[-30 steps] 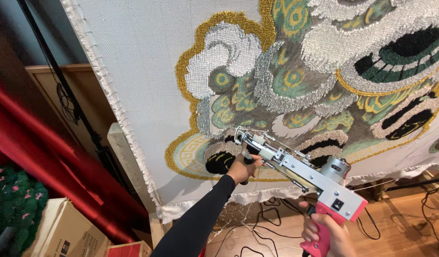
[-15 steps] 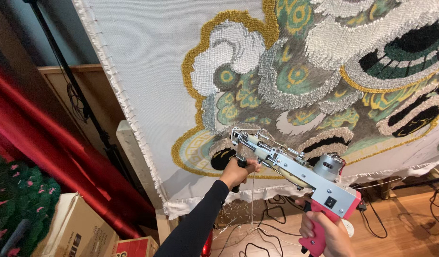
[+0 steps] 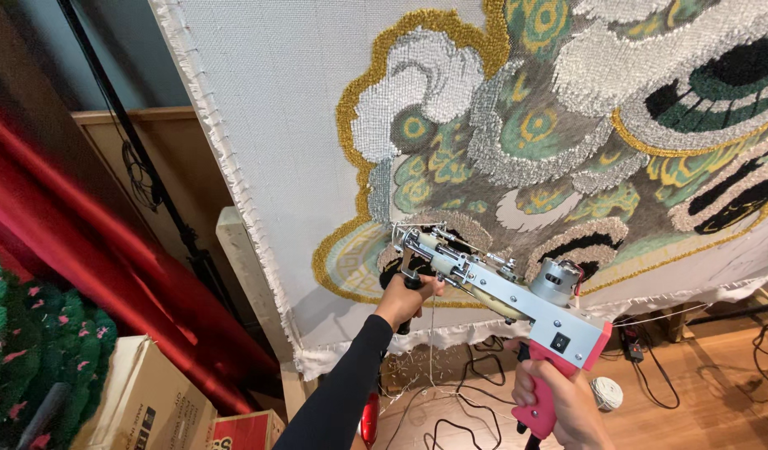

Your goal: The person uses a pink and silver tufting gun to apply yarn to a large canvas stretched on a frame, creating a colorful pattern. The person holds the gun with both hands and moves it across the canvas to fill in sections of the design with white yarn.

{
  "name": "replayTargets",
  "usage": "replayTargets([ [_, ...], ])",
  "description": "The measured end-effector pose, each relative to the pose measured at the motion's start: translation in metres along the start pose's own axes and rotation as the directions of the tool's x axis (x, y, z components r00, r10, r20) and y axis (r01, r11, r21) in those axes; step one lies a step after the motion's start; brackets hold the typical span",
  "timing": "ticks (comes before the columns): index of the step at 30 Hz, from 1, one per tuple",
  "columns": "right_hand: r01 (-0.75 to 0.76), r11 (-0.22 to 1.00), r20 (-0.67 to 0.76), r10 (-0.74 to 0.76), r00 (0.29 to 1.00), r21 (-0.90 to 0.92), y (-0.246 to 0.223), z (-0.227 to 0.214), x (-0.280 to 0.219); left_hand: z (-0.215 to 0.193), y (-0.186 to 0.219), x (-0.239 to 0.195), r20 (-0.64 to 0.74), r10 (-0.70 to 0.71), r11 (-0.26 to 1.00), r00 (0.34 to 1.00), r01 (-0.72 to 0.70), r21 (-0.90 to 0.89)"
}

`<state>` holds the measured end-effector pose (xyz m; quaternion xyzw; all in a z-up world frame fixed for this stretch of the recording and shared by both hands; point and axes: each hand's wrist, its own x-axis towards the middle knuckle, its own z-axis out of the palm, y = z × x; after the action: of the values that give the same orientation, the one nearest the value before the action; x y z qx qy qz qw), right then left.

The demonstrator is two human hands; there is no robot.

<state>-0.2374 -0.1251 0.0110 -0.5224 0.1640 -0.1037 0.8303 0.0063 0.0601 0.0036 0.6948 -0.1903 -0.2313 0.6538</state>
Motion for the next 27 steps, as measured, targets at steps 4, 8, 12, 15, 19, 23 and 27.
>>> replayTargets([
  [4,-0.003,1.000,-0.030,0.003,1.000,0.008,0.004,0.006,0.003,-0.006,-0.005,0.007,0.007,0.017,1.000,1.000,-0.017,-0.001],
  [8,0.010,0.999,-0.019,-0.010,1.000,0.031,0.004,0.017,0.004,-0.012,-0.007,0.014,-0.003,0.024,1.000,1.000,-0.024,-0.007],
  [12,0.013,1.000,-0.059,-0.013,0.998,0.004,0.002,0.035,0.008,-0.022,-0.003,0.022,-0.011,0.000,1.000,1.000,0.000,0.017],
  [15,0.042,0.999,-0.066,-0.044,0.997,-0.033,0.003,0.048,0.014,-0.031,0.001,0.028,-0.003,-0.010,0.999,1.000,0.010,0.033],
  [19,0.120,0.989,-0.043,-0.124,0.991,-0.086,0.016,0.062,0.025,-0.046,0.003,0.037,0.012,-0.038,0.998,0.999,0.037,0.052],
  [23,0.211,0.966,-0.051,-0.221,0.974,-0.148,0.036,0.080,0.036,-0.068,0.002,0.052,0.016,-0.047,0.994,0.999,0.045,0.101],
  [27,0.216,0.963,-0.075,-0.230,0.970,-0.161,0.050,0.094,0.043,-0.084,-0.002,0.062,-0.009,-0.016,0.991,1.000,0.017,0.133],
])
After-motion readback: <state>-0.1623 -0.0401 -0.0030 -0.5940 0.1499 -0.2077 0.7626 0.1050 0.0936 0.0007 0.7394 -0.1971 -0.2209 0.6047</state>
